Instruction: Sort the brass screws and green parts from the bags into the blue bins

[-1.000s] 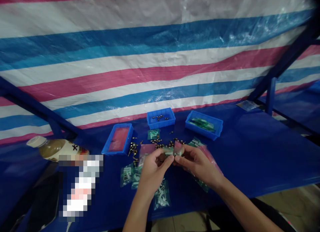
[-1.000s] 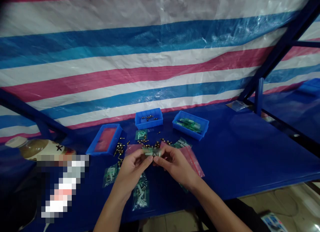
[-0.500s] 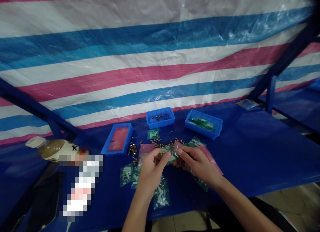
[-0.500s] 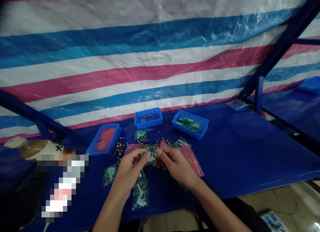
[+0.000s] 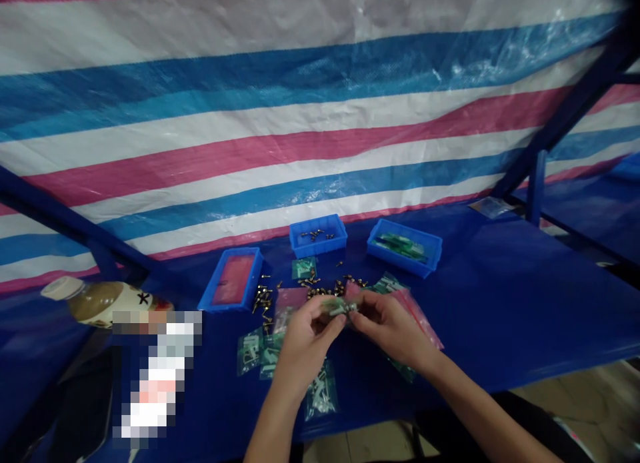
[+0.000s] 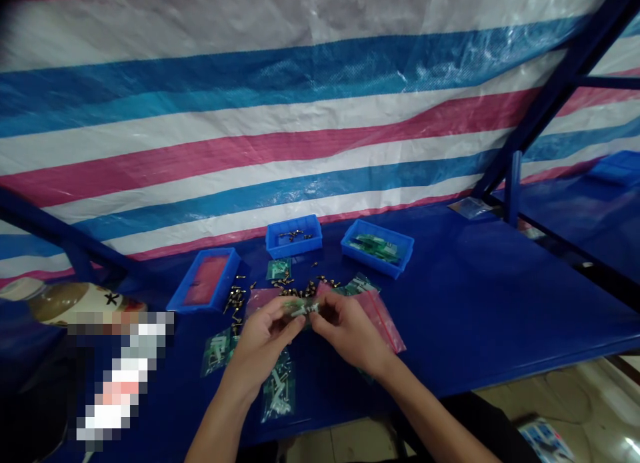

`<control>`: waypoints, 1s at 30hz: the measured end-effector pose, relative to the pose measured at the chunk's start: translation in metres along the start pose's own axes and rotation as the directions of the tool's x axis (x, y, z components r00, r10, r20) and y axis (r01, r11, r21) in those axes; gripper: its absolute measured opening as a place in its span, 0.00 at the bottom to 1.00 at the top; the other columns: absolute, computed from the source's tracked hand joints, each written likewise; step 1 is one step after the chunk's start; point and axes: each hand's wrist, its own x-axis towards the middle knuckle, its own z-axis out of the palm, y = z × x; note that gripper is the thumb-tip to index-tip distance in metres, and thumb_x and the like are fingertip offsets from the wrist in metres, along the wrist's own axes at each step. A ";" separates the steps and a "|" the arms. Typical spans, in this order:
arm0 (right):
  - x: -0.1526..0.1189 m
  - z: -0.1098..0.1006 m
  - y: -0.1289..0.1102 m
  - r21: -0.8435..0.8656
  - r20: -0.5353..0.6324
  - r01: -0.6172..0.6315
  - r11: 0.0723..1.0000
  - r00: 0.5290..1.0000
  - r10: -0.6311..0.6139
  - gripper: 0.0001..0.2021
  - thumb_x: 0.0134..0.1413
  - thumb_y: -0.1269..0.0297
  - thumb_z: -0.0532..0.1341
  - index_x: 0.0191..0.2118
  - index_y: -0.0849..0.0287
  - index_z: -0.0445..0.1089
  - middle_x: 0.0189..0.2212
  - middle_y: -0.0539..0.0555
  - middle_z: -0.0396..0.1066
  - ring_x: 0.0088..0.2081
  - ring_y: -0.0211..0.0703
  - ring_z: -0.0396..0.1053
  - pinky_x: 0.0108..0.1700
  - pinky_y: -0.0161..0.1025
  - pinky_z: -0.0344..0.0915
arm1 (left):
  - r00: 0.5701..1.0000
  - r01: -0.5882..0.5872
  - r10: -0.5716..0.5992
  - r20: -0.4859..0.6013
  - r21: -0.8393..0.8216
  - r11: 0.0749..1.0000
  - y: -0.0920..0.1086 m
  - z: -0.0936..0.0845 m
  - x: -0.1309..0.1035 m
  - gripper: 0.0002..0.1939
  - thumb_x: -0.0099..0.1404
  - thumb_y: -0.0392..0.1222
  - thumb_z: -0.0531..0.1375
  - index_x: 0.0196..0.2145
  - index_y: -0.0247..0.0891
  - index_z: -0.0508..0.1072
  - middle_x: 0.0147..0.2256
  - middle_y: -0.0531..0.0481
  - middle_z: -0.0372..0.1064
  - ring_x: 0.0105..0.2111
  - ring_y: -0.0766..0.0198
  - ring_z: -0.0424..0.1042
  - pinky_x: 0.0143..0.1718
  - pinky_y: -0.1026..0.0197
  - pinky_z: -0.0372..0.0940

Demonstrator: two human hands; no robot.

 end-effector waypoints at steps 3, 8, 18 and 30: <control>-0.001 0.001 0.001 -0.038 -0.056 -0.002 0.999 0.998 0.000 0.13 0.59 0.52 0.58 0.34 0.57 0.70 0.29 0.52 0.71 0.32 0.43 0.67 0.31 0.37 0.63 | 1.000 0.022 -0.022 -0.020 0.004 1.000 -0.002 0.002 0.001 0.18 0.61 0.46 0.63 0.47 0.37 0.72 0.37 0.46 0.75 0.34 0.61 0.72 0.31 0.64 0.64; -0.001 -0.001 0.000 -0.046 -0.031 0.004 0.999 0.999 -0.005 0.13 0.58 0.51 0.59 0.34 0.55 0.70 0.29 0.51 0.71 0.30 0.42 0.66 0.29 0.36 0.62 | 0.994 0.016 -0.013 -0.106 0.021 1.000 -0.005 -0.002 0.001 0.15 0.59 0.47 0.64 0.41 0.35 0.75 0.31 0.48 0.74 0.30 0.63 0.71 0.30 0.64 0.64; 0.005 -0.025 -0.009 -0.390 -0.217 0.167 0.906 0.939 -0.267 0.06 0.58 0.60 0.61 0.38 0.54 0.72 0.35 0.51 0.74 0.36 0.43 0.70 0.39 0.38 0.65 | 0.949 -0.022 0.036 -0.315 0.046 0.999 -0.005 -0.002 0.001 0.17 0.59 0.48 0.64 0.44 0.38 0.75 0.35 0.48 0.73 0.33 0.63 0.71 0.31 0.65 0.63; 0.017 -0.134 0.013 -0.833 -0.424 -0.077 0.548 0.725 -0.542 0.08 0.57 0.59 0.61 0.39 0.56 0.73 0.35 0.54 0.76 0.35 0.47 0.73 0.32 0.38 0.65 | 0.929 0.000 0.013 -0.370 0.034 0.999 -0.001 0.006 0.000 0.15 0.62 0.51 0.61 0.41 0.38 0.75 0.35 0.47 0.74 0.31 0.63 0.71 0.28 0.65 0.62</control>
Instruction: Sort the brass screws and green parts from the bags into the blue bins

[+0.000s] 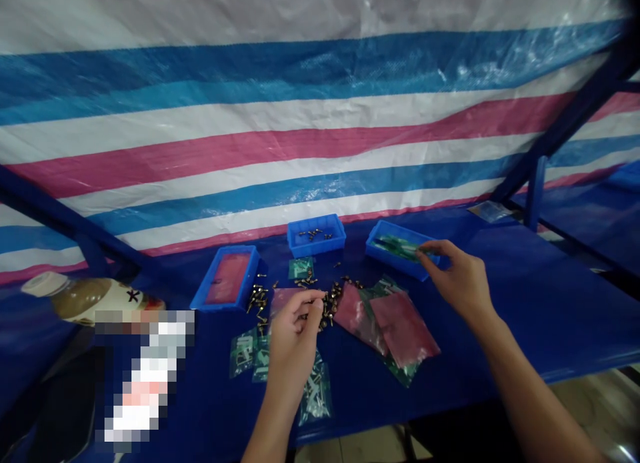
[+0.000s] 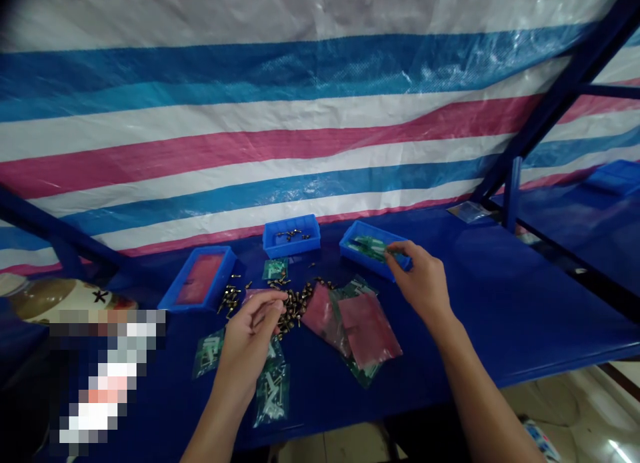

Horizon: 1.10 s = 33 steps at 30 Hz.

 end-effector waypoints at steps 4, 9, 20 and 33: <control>-0.001 0.001 0.010 -0.055 0.094 0.189 0.980 0.979 -0.183 0.08 0.60 0.60 0.58 0.36 0.57 0.74 0.38 0.56 0.76 0.42 0.52 0.71 0.45 0.47 0.66 | 0.999 0.003 -0.005 0.031 0.042 0.999 -0.003 0.003 -0.001 0.15 0.63 0.51 0.60 0.41 0.39 0.75 0.33 0.48 0.73 0.28 0.64 0.70 0.26 0.65 0.61; -0.005 0.004 0.013 -0.167 0.133 0.267 0.949 0.960 -0.247 0.12 0.62 0.60 0.57 0.35 0.58 0.76 0.43 0.59 0.74 0.47 0.53 0.68 0.49 0.52 0.64 | 0.996 -0.037 0.025 0.082 0.149 0.988 -0.005 0.000 0.001 0.16 0.64 0.51 0.58 0.43 0.40 0.76 0.35 0.46 0.74 0.30 0.61 0.71 0.27 0.64 0.61; -0.023 0.008 -0.043 -0.281 0.121 0.259 0.924 0.965 -0.233 0.13 0.64 0.59 0.56 0.46 0.60 0.72 0.47 0.61 0.70 0.48 0.53 0.66 0.49 0.48 0.62 | 0.982 -0.177 0.149 0.113 0.311 0.934 0.000 -0.001 -0.003 0.14 0.68 0.49 0.55 0.42 0.40 0.75 0.40 0.45 0.74 0.36 0.60 0.72 0.32 0.63 0.63; -0.065 0.003 -0.087 -0.520 0.481 0.198 0.831 0.872 0.094 0.28 0.46 0.38 0.63 0.42 0.59 0.65 0.35 0.60 0.68 0.37 0.58 0.70 0.27 0.40 0.58 | 0.978 -0.207 0.183 0.103 0.326 0.922 -0.001 -0.009 -0.002 0.14 0.68 0.50 0.55 0.42 0.41 0.75 0.40 0.47 0.74 0.35 0.61 0.72 0.31 0.64 0.62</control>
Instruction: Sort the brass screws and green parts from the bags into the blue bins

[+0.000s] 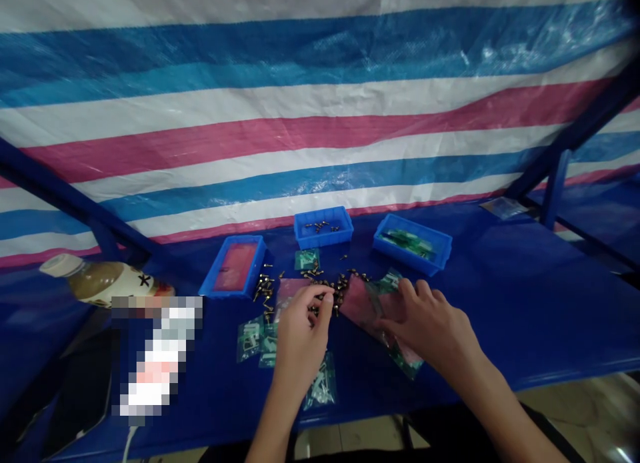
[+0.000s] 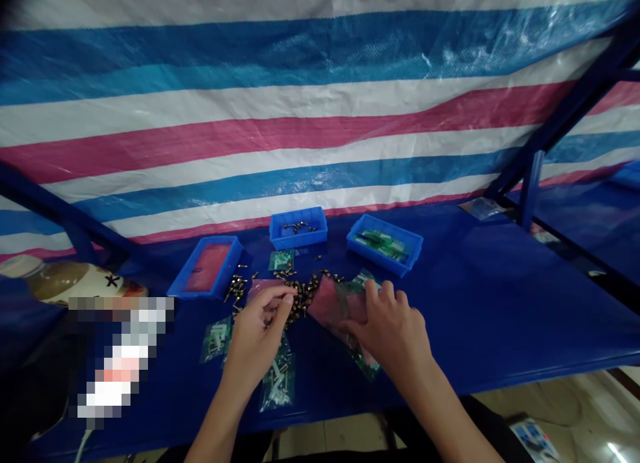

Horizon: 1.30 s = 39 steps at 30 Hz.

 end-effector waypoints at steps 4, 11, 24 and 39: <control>-0.004 0.002 -0.001 0.050 0.098 0.001 0.999 0.995 -0.006 0.20 0.54 0.46 0.60 0.42 0.59 0.64 0.34 0.57 0.69 0.33 0.52 0.72 0.24 0.37 0.51 | 0.999 0.031 -0.030 0.017 -0.048 0.998 -0.001 0.001 0.000 0.15 0.67 0.51 0.56 0.42 0.41 0.75 0.39 0.47 0.75 0.35 0.60 0.73 0.31 0.63 0.62; 0.011 -0.019 0.017 0.366 -0.038 -0.102 0.925 0.991 0.124 0.06 0.58 0.61 0.56 0.32 0.56 0.63 0.25 0.50 0.68 0.23 0.40 0.64 0.24 0.36 0.46 | 0.971 0.174 -0.137 0.194 -0.187 0.967 -0.001 0.004 0.001 0.19 0.66 0.54 0.56 0.45 0.38 0.75 0.34 0.45 0.74 0.35 0.57 0.73 0.29 0.63 0.63; 0.008 -0.015 -0.024 0.987 0.112 -0.124 -0.100 0.986 -0.121 0.12 0.61 0.54 0.59 0.38 0.58 0.70 0.29 0.50 0.68 0.32 0.37 0.66 0.34 0.33 0.63 | 0.951 0.200 -0.047 0.307 -0.490 0.848 0.007 0.018 -0.005 0.17 0.63 0.51 0.62 0.45 0.37 0.74 0.36 0.47 0.73 0.35 0.63 0.70 0.38 0.63 0.63; 0.006 -0.012 -0.021 0.983 0.127 -0.125 -0.133 0.992 0.003 0.12 0.51 0.55 0.67 0.34 0.59 0.71 0.30 0.51 0.71 0.31 0.39 0.67 0.32 0.33 0.63 | 0.895 0.366 -0.148 0.420 -0.505 0.782 0.013 0.003 -0.006 0.23 0.53 0.46 0.70 0.43 0.34 0.72 0.30 0.49 0.72 0.28 0.64 0.71 0.24 0.66 0.59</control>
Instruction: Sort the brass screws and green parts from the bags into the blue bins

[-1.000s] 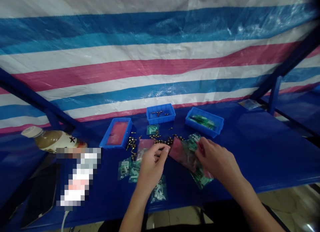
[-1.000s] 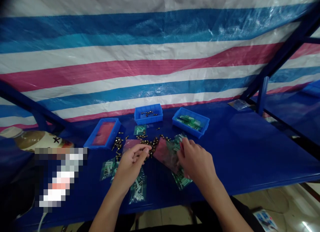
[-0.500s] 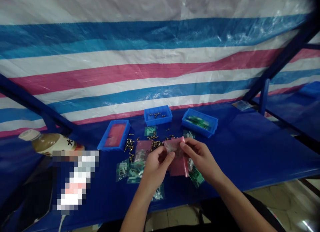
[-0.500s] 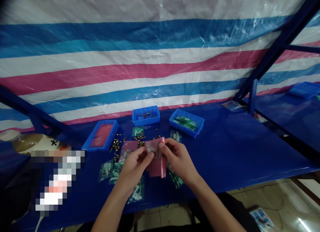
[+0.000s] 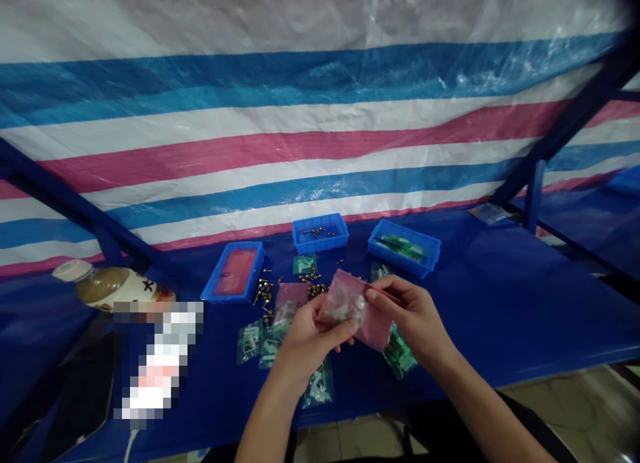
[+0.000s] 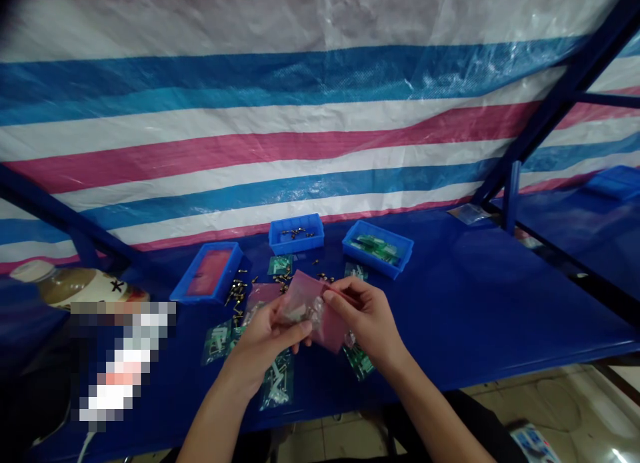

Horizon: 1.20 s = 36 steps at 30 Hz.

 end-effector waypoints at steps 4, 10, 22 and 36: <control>0.001 -0.002 -0.003 0.013 -0.080 -0.027 1.000 0.996 0.028 0.14 0.49 0.54 0.68 0.37 0.57 0.71 0.31 0.52 0.72 0.29 0.40 0.67 0.30 0.34 0.63 | 0.997 0.024 -0.027 0.065 0.041 0.999 -0.001 0.003 -0.001 0.18 0.54 0.46 0.68 0.40 0.33 0.74 0.30 0.46 0.73 0.30 0.62 0.72 0.26 0.65 0.60; -0.002 0.002 -0.005 -0.112 0.006 0.018 0.994 1.000 -0.018 0.13 0.55 0.53 0.64 0.35 0.60 0.72 0.27 0.51 0.69 0.29 0.38 0.64 0.31 0.33 0.61 | 0.997 -0.011 0.012 -0.077 0.005 1.000 -0.008 0.003 0.006 0.24 0.53 0.51 0.69 0.42 0.32 0.74 0.32 0.45 0.75 0.29 0.62 0.72 0.25 0.65 0.59; -0.004 -0.018 -0.026 -0.472 0.390 0.302 0.828 0.914 -0.112 0.12 0.59 0.58 0.60 0.29 0.59 0.73 0.22 0.48 0.65 0.25 0.36 0.59 0.27 0.33 0.53 | 0.985 -0.084 0.067 -0.158 -0.100 0.991 0.005 0.002 0.003 0.39 0.65 0.69 0.40 0.40 0.35 0.77 0.39 0.41 0.77 0.41 0.53 0.73 0.41 0.56 0.64; 0.000 -0.010 -0.010 -0.126 0.286 0.058 0.990 0.958 -0.020 0.15 0.56 0.52 0.63 0.44 0.57 0.70 0.34 0.52 0.72 0.34 0.40 0.68 0.35 0.34 0.63 | 0.997 -0.064 0.067 -0.030 0.106 0.992 -0.014 0.004 0.002 0.16 0.60 0.51 0.65 0.37 0.34 0.78 0.33 0.46 0.76 0.32 0.61 0.72 0.33 0.63 0.63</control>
